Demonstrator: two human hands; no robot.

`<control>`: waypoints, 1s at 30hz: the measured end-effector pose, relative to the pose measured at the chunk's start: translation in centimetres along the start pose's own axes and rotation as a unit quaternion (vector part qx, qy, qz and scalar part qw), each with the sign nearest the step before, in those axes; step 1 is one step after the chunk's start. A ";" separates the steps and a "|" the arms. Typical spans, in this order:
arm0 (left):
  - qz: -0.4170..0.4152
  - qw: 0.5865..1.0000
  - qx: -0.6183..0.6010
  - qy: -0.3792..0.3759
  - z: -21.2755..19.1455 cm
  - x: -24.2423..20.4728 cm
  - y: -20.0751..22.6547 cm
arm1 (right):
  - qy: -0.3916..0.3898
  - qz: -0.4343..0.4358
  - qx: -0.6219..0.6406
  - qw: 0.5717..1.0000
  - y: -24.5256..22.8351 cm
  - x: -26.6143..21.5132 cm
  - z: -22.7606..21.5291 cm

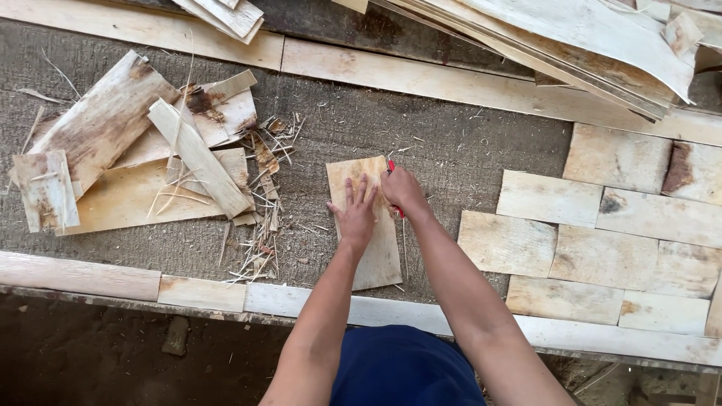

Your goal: The person uses a red utility knife to trim the edges of rectangular wooden planks on a workbench. They repeatedly scrape the knife along the plank edges, then place the trimmed pieces into a growing stack on the right side of the bench.

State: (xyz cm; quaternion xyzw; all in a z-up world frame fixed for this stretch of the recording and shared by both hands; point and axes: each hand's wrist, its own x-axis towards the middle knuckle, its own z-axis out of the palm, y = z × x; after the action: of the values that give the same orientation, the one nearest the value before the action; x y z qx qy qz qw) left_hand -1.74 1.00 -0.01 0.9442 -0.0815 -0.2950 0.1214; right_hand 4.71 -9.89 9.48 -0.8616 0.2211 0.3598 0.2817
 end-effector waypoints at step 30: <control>0.006 1.000 0.001 0.021 1.8 0.9 -0.5 | -0.029 0.034 0.030 0.999 1.7 0.0 1.5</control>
State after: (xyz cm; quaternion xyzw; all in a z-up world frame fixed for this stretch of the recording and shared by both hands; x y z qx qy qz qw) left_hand -2.04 0.97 -2.05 0.9499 -0.0851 -0.2740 0.1242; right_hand 2.97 -10.15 8.06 -0.8341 0.2526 0.3870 0.3012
